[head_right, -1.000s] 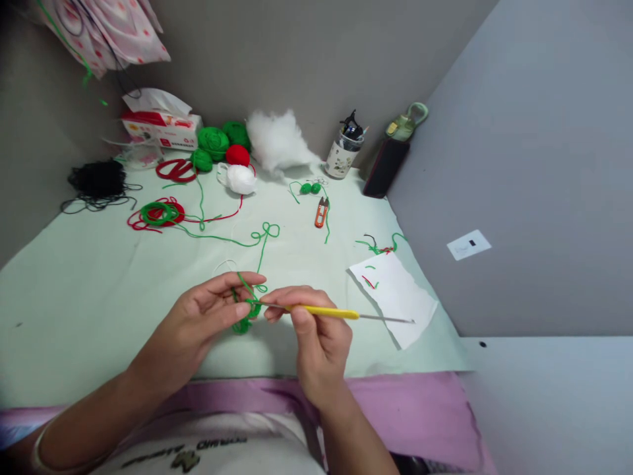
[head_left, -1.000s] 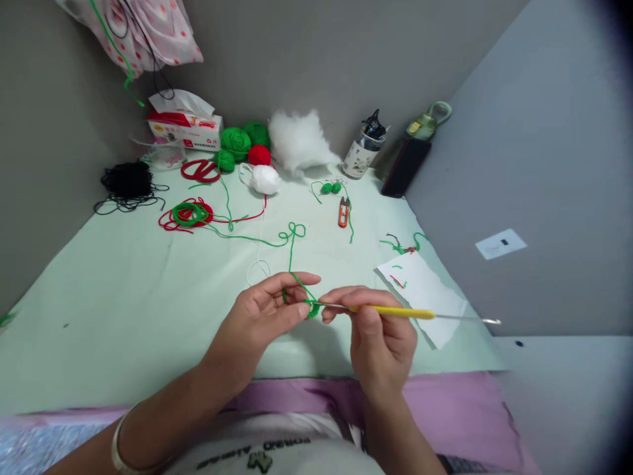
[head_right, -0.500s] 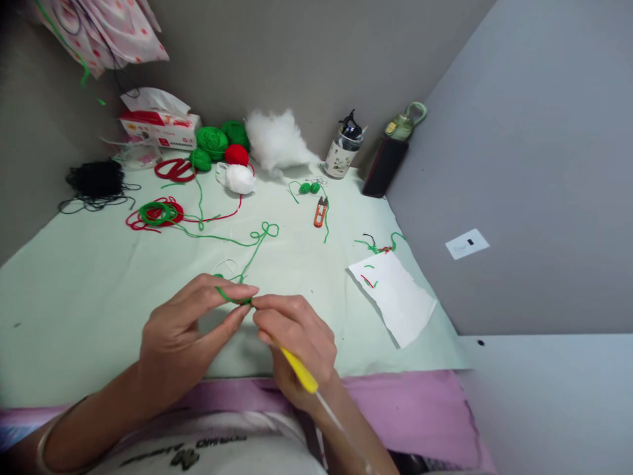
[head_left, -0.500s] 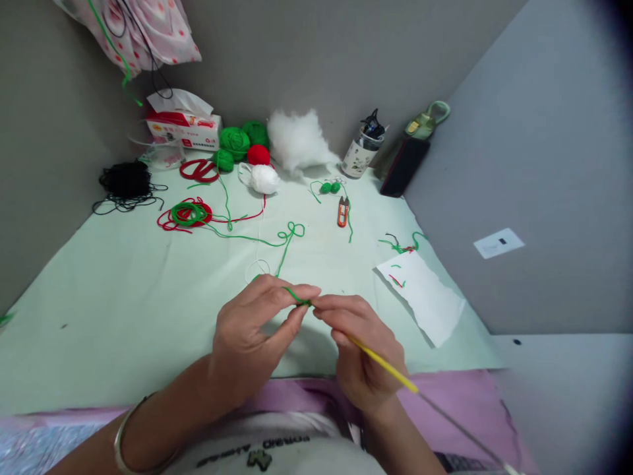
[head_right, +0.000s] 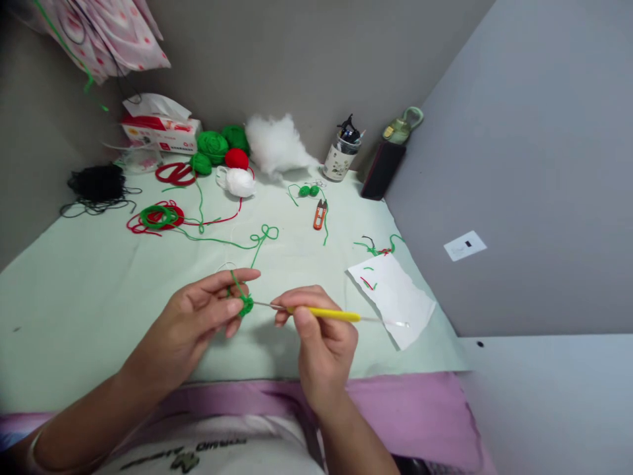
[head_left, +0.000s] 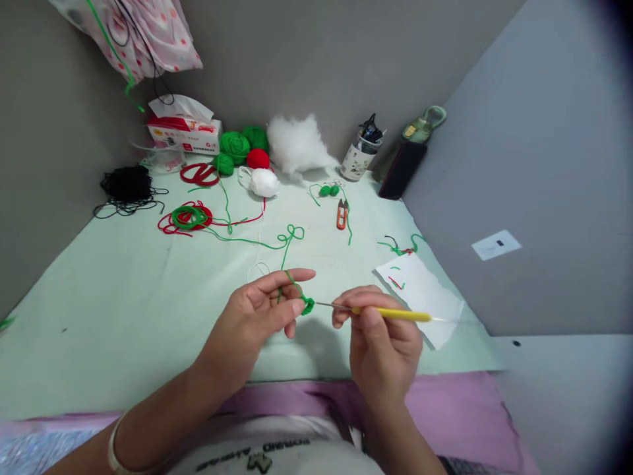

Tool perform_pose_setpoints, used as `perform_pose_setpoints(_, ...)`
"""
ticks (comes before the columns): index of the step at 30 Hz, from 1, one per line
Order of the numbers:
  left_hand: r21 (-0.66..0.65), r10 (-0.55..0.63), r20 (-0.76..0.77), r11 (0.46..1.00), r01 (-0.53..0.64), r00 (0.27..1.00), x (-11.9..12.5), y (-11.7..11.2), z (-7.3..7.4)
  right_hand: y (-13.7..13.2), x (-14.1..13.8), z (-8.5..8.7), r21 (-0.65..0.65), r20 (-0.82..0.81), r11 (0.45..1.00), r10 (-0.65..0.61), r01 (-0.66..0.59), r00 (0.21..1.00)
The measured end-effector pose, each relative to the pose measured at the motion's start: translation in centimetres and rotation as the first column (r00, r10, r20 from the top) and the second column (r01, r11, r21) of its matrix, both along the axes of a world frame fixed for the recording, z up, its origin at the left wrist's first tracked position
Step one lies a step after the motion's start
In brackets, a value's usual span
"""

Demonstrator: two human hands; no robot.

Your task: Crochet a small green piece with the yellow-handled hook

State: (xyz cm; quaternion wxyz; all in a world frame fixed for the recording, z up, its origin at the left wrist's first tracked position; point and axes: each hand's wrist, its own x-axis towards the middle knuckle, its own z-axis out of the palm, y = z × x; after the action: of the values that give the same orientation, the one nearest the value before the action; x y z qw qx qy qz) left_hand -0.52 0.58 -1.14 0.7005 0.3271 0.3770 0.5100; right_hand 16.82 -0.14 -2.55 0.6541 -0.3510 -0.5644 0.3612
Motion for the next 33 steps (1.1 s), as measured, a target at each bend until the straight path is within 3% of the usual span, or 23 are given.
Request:
perform_pose_setpoints(4,0.05,-0.018,-0.02,0.999,0.019,1.0,0.6,-0.5,-0.1,0.3,-0.7,-0.1,-0.071,-0.101,0.99,0.115,-0.123,0.988)
perform_pose_setpoints(9,0.042,0.0,-0.053,0.999,0.002,0.999,0.9,-0.5,-0.5,0.0,-1.2,-0.9,-0.026,0.035,0.999,0.032,-0.031,0.999)
perform_pose_setpoints(11,0.024,0.021,-0.042,1.0,-0.02,0.999,0.9,-0.4,-0.6,-0.3,-1.0,-1.2,0.077,0.239,0.996,-0.065,0.047,0.969)
perform_pose_setpoints(13,-0.019,0.002,0.034,1.0,-0.001,0.999,0.9,-0.2,-0.5,-0.5,-0.8,-1.6,0.253,0.444,0.963,-0.196,0.087,0.874)
perform_pose_setpoints(15,-0.091,-0.051,0.136,0.994,0.064,0.989,0.9,-0.1,-0.3,-0.5,-0.5,-1.6,0.362,0.51,0.929,-0.267,0.078,0.818)
perform_pose_setpoints(17,-0.156,-0.072,0.21,0.982,0.106,0.975,0.8,0.1,-0.2,-0.4,-0.2,-1.4,0.314,0.448,0.946,-0.218,0.075,0.867)
perform_pose_setpoints(19,-0.186,-0.043,0.224,0.979,0.086,0.974,0.6,0.2,-0.2,-0.1,-0.1,-0.9,0.187,0.286,0.978,-0.143,0.091,0.947)
perform_pose_setpoints(23,-0.134,-0.014,0.138,0.99,0.033,0.99,0.6,0.0,-0.4,0.4,-0.4,-0.2,0.01,0.001,1.0,-0.017,0.017,1.0)
perform_pose_setpoints(28,-0.015,-0.017,0.066,1.0,0.018,0.998,1.0,-0.4,-0.6,0.5,-1.1,-0.8,-0.019,-0.012,0.998,0.066,-0.066,0.998)
perform_pose_setpoints(33,0.0,0.013,-0.007,1.0,-0.013,1.0,0.7,-0.6,-0.8,0.7,-0.9,-1.2,-0.109,-0.09,0.989,0.09,-0.099,0.992)
